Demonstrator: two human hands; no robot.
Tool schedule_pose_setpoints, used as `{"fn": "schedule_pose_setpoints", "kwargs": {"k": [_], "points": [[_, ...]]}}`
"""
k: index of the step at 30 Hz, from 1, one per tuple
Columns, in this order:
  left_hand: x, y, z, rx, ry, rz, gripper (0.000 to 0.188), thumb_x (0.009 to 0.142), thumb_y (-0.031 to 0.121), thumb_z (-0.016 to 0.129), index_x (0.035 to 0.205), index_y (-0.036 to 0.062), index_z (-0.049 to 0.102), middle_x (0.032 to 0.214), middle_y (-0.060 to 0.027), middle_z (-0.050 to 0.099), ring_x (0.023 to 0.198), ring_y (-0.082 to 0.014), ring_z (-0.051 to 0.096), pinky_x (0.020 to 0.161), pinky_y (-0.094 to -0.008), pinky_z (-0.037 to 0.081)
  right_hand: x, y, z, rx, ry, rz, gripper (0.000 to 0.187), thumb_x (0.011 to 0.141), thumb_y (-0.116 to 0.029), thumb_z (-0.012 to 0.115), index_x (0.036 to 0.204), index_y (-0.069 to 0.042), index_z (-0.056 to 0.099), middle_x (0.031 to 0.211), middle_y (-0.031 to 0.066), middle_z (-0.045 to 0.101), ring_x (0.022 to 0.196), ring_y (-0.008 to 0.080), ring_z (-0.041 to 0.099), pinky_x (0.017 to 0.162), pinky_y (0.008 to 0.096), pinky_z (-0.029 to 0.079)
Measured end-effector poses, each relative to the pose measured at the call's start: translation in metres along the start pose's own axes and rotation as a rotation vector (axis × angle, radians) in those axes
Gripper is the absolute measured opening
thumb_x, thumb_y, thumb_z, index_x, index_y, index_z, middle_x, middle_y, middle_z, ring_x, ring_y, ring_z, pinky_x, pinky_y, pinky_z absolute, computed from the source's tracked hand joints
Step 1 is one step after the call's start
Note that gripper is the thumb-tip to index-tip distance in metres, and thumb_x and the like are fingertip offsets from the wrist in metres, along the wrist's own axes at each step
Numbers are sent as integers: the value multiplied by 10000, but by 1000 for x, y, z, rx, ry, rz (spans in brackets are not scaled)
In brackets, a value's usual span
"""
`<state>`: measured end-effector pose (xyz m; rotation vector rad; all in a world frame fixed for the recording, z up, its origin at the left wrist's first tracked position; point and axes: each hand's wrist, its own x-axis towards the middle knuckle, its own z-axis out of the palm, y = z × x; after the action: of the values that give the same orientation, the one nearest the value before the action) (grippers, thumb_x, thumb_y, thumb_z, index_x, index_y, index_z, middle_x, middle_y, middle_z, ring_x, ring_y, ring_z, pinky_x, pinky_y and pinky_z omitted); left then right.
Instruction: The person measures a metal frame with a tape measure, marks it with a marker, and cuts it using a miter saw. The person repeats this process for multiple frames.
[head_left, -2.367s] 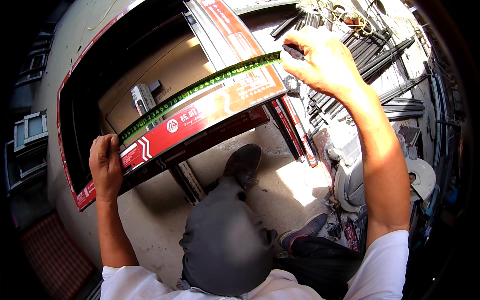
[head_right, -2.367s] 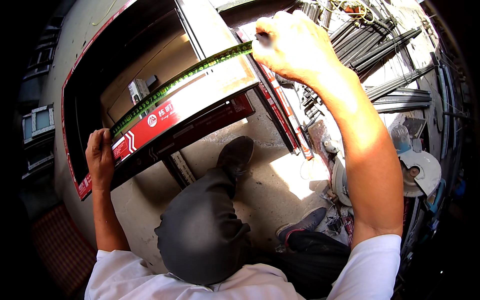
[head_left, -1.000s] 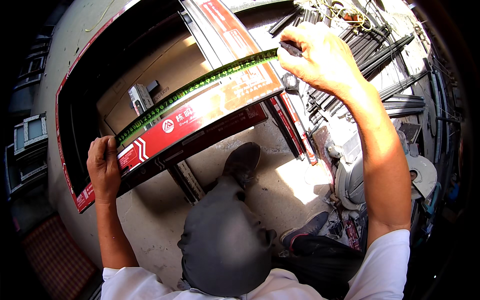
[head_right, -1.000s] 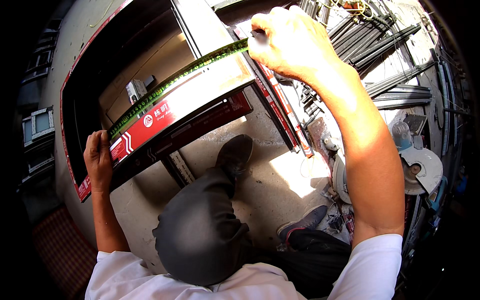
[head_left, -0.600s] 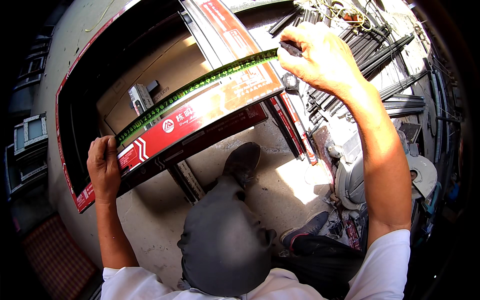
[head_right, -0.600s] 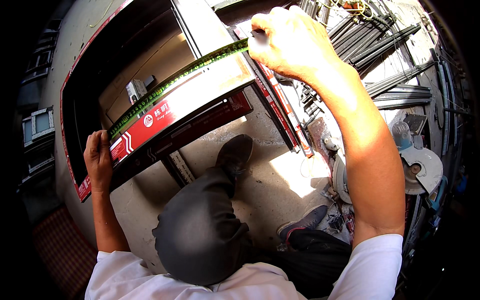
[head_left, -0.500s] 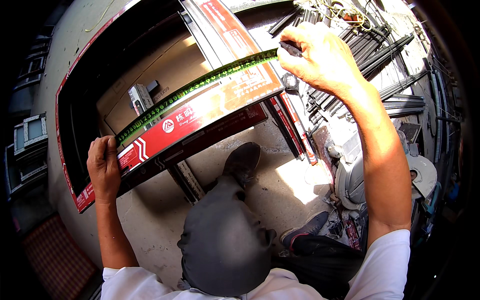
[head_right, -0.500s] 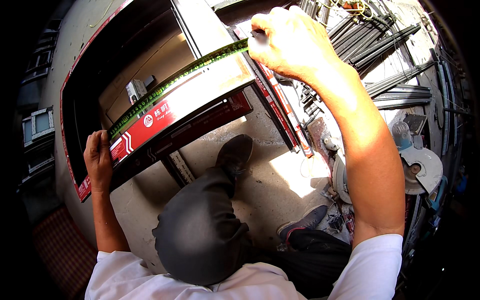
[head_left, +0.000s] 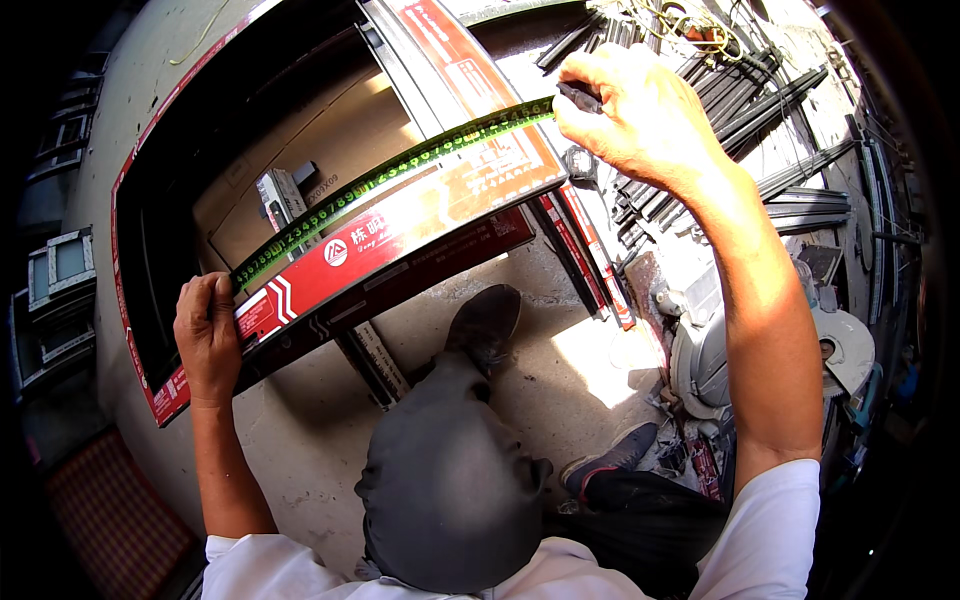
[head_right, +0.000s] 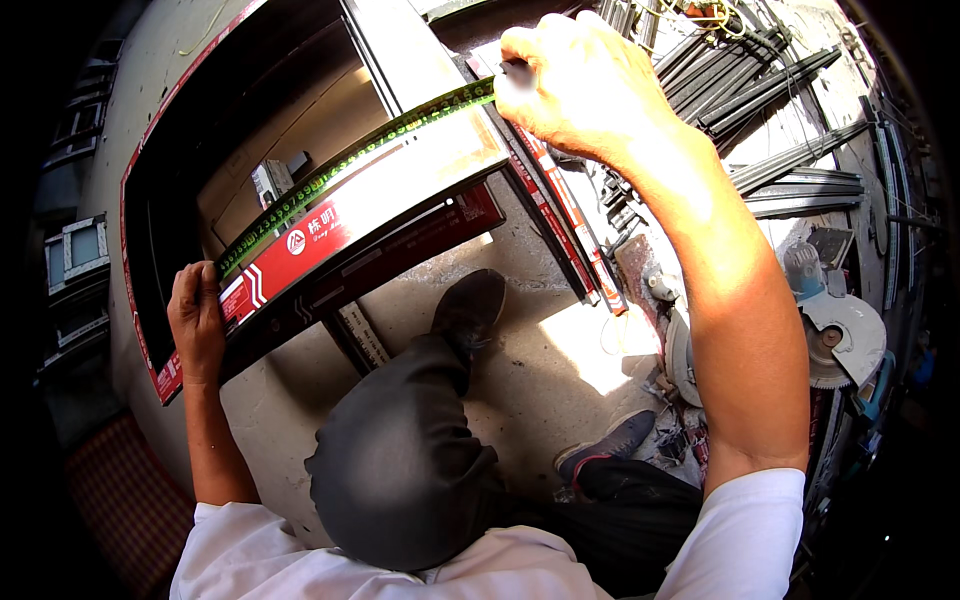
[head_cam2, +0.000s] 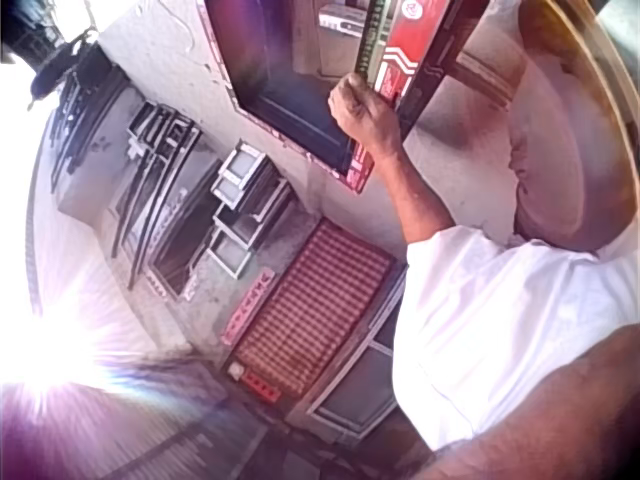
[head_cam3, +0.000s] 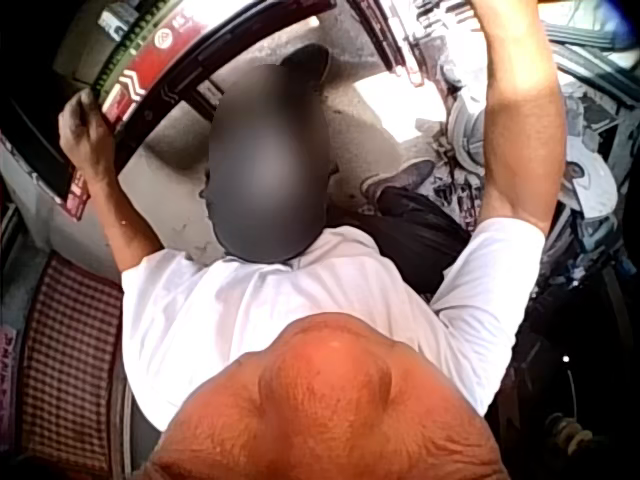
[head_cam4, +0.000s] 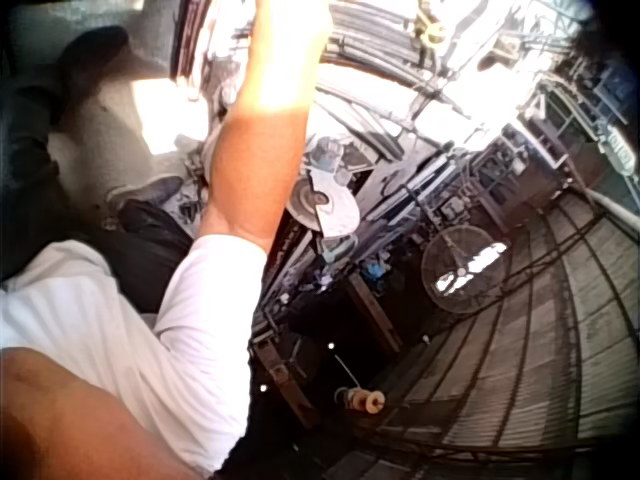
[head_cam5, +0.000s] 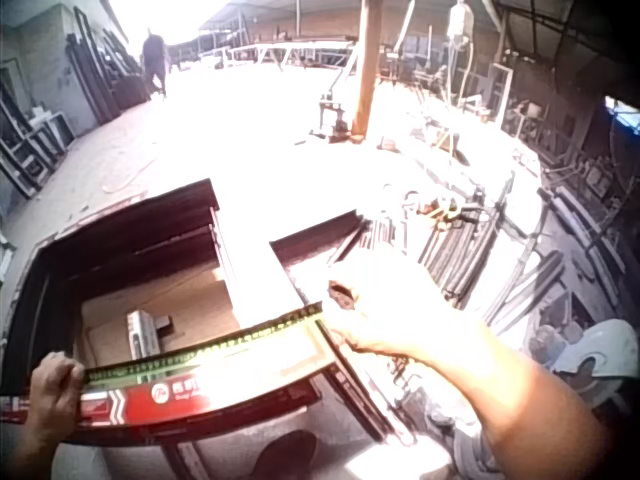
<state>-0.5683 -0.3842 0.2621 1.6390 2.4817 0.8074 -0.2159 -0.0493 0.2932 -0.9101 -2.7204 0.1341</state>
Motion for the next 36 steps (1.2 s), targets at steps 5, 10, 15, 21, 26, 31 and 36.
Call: {"fn": "schedule_pose_setpoints", "kwargs": {"k": [5, 10, 15, 21, 26, 31, 36], "points": [[0, -1, 0, 6, 7, -6, 139, 1077, 109, 632, 1018, -15, 655, 889, -100, 613, 823, -234, 565, 760, -342, 475, 2, 1, 0, 5, -9, -1, 400, 919, -407, 697, 1137, -77, 751, 992, 153, 697, 976, 362, 673, 883, 465, 540], [0, 0, 1, -5, 7, -2, 144, 1079, 116, 633, 1021, -14, 657, 889, -100, 616, 826, -233, 571, 762, -339, 479, 0, 3, 0, -11, -11, -5, 405, 917, -408, 699, 1145, -76, 748, 1006, 151, 693, 988, 355, 671, 887, 462, 539], [0, -1, 0, 8, 7, 0, 145, 1079, 118, 634, 1021, -14, 655, 884, -97, 611, 819, -228, 566, 756, -340, 478, -1, 4, 2, -7, 10, -23, 399, 910, -400, 703, 1140, -77, 751, 1004, 153, 695, 977, 359, 671, 883, 462, 540], [-1, 0, 1, -2, 10, 4, 145, 1079, 116, 634, 1015, -13, 652, 878, -98, 604, 817, -224, 563, 753, -337, 475, -1, 0, -1, 4, -2, 13, 388, 898, -382, 705, 1130, -76, 761, 991, 158, 706, 966, 361, 672, 874, 462, 544], [-3, -1, 0, 2, 13, -5, 150, 1077, 118, 638, 1008, -14, 652, 871, -102, 603, 819, -234, 565, 756, -345, 475, -2, 2, 3, 28, 12, 18, 413, 887, -394, 705, 1151, -82, 765, 982, 159, 708, 965, 363, 671, 880, 465, 544], [-2, -3, -4, 97, 32, 34, 151, 1074, 150, 647, 1013, 14, 666, 925, -119, 661, 895, -304, 613, 924, -407, 497, -9, -5, -1, 19, 72, 61, 377, 879, -374, 705, 1121, -94, 775, 989, 143, 717, 955, 358, 672, 863, 466, 548], [-1, -2, -9, 211, 109, 200, 116, 1068, 138, 627, 1041, 32, 665, 968, -121, 691, 951, -337, 652, 1148, -494, 445, -28, -19, -27, -61, -82, 198, 388, 955, -426, 654, 1227, -170, 759, 1176, 129, 728, 1146, 333, 665, 1012, 480, 554]]}}
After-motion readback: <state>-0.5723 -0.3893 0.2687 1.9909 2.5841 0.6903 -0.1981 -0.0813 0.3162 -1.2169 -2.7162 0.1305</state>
